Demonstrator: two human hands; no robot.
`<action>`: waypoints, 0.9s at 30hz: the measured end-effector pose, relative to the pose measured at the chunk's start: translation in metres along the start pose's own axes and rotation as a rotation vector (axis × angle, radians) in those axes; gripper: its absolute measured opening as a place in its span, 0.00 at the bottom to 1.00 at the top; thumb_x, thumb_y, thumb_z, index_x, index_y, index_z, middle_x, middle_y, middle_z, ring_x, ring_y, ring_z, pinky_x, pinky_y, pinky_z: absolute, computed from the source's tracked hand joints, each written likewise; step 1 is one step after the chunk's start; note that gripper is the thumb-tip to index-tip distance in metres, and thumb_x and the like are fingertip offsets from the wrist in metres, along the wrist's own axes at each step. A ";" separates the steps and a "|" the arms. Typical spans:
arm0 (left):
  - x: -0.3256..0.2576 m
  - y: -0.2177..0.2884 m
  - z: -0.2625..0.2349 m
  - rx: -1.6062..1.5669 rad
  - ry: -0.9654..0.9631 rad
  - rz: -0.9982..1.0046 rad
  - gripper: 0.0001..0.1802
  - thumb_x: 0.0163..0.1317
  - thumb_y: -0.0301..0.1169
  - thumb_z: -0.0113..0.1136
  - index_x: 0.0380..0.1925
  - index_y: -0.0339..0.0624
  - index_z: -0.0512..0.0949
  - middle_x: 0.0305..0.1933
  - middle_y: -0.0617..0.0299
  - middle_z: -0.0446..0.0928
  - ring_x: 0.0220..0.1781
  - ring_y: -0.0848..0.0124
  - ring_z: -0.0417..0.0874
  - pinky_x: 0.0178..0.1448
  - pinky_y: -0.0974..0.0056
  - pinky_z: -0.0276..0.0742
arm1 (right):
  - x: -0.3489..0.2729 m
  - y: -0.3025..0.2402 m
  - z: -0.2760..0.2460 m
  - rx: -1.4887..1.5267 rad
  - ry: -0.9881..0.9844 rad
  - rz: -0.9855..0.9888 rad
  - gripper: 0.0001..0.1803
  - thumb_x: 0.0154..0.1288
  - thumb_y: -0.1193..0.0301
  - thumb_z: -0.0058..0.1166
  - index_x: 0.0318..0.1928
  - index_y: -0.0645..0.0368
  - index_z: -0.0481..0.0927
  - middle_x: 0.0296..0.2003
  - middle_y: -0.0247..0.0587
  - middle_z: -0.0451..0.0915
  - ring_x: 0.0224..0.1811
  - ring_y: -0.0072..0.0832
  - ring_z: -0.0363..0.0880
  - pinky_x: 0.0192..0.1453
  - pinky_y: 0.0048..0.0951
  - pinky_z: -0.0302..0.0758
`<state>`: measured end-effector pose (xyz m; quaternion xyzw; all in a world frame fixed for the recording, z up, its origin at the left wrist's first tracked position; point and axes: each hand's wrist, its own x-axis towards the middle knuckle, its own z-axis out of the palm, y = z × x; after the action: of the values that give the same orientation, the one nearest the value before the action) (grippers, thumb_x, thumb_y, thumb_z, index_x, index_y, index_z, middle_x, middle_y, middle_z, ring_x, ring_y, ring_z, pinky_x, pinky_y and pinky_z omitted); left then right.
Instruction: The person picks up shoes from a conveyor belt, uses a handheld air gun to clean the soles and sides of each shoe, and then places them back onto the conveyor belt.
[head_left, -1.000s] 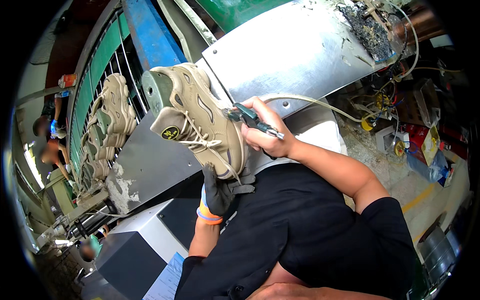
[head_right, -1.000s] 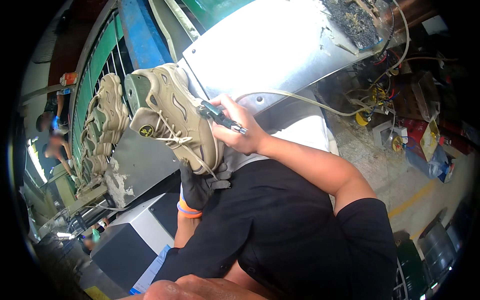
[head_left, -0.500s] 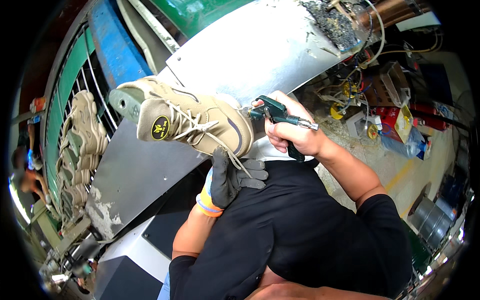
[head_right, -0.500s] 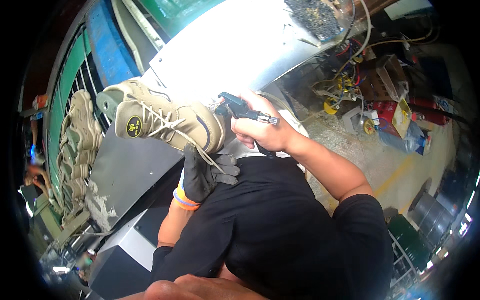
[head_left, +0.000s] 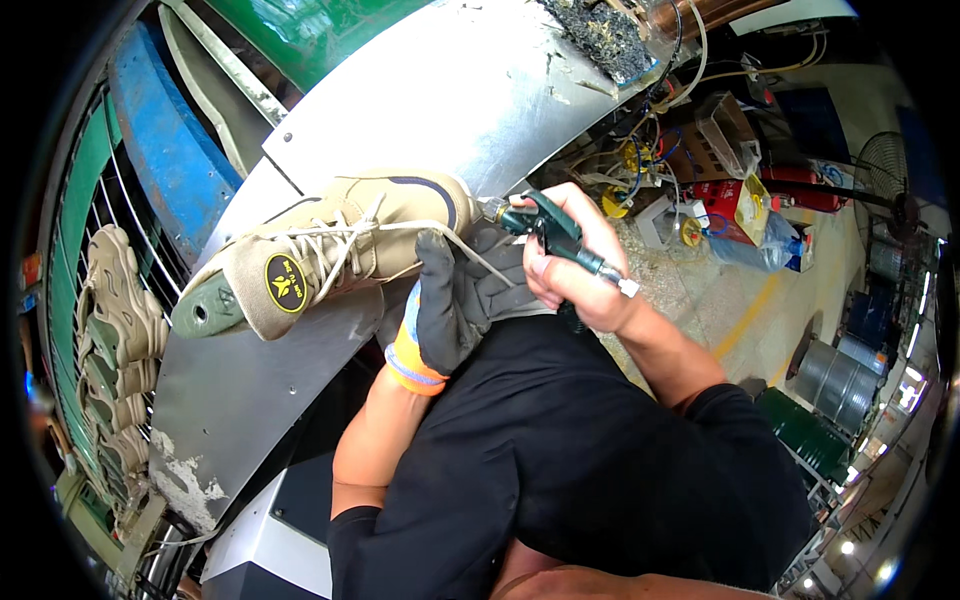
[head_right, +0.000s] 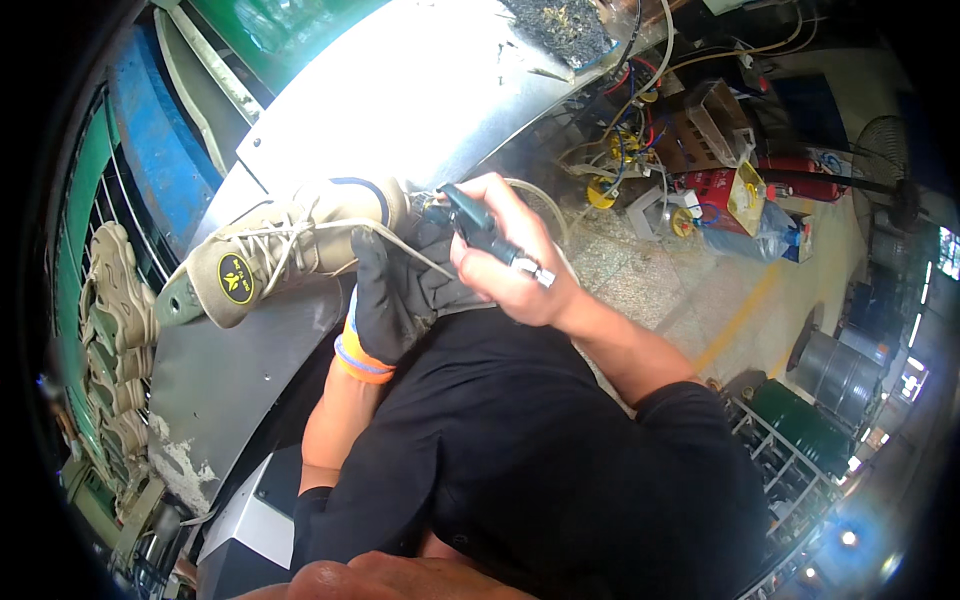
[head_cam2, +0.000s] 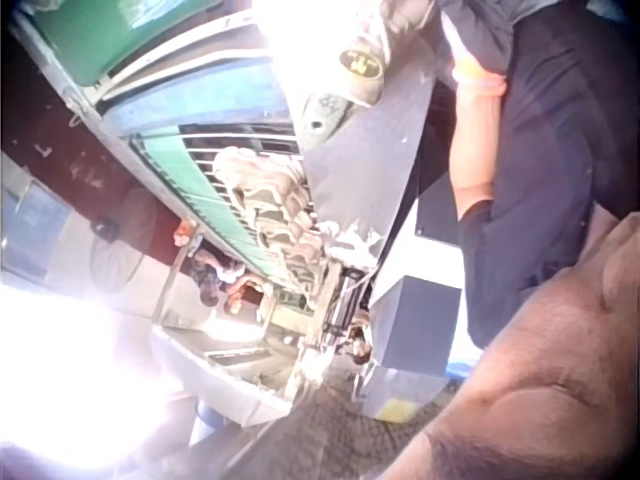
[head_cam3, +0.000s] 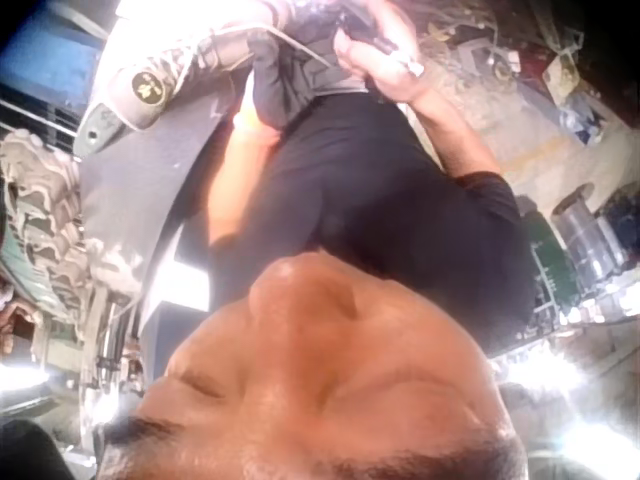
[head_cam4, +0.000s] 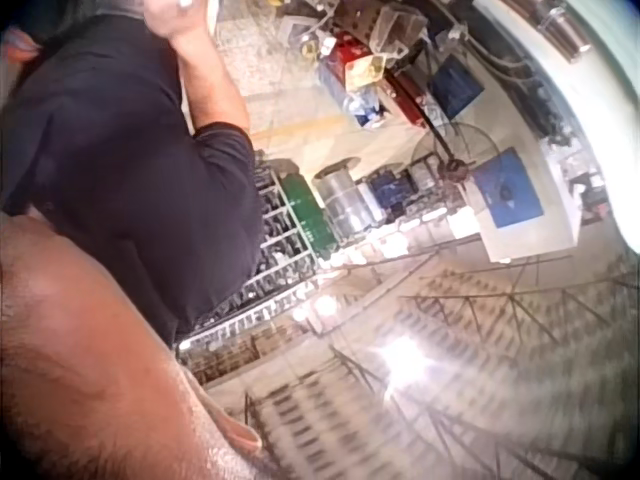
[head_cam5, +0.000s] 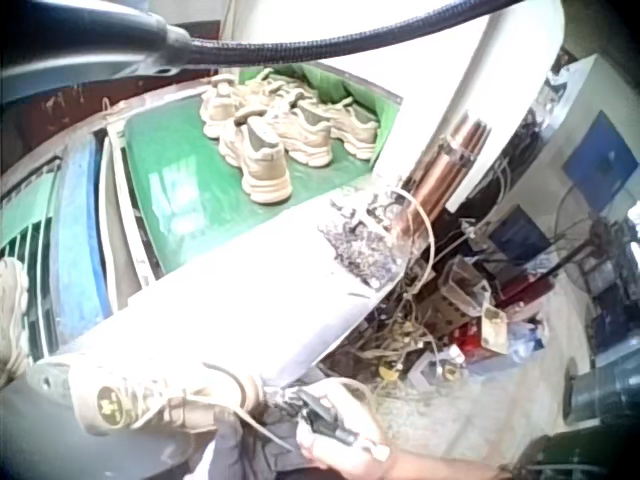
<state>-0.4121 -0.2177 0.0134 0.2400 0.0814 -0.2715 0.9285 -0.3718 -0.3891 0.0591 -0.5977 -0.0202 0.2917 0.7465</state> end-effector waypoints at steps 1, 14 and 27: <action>0.003 0.000 -0.002 0.019 0.022 0.011 0.48 0.66 0.67 0.33 0.65 0.29 0.59 0.60 0.43 0.71 0.58 0.57 0.78 0.64 0.56 0.74 | -0.003 0.010 0.002 -0.055 0.044 -0.074 0.20 0.60 0.78 0.49 0.54 0.64 0.64 0.28 0.31 0.73 0.23 0.13 0.67 0.27 0.19 0.66; -0.098 0.066 0.013 1.273 0.267 0.446 0.37 0.52 0.32 0.66 0.62 0.34 0.65 0.61 0.48 0.70 0.60 0.53 0.75 0.64 0.53 0.70 | 0.070 0.025 -0.007 -0.015 -0.069 -0.200 0.21 0.64 0.75 0.48 0.56 0.67 0.65 0.28 0.43 0.77 0.25 0.23 0.76 0.31 0.24 0.76; -0.096 0.052 -0.016 1.620 1.160 1.022 0.29 0.56 0.24 0.65 0.59 0.32 0.70 0.60 0.47 0.73 0.60 0.55 0.75 0.64 0.59 0.69 | 0.134 0.013 -0.043 0.056 -0.068 -0.333 0.21 0.63 0.74 0.53 0.56 0.66 0.68 0.29 0.41 0.78 0.28 0.23 0.79 0.30 0.21 0.75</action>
<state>-0.4652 -0.1271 0.0476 0.8691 0.1932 0.3217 0.3222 -0.2499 -0.3637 -0.0072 -0.5549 -0.1361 0.1848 0.7996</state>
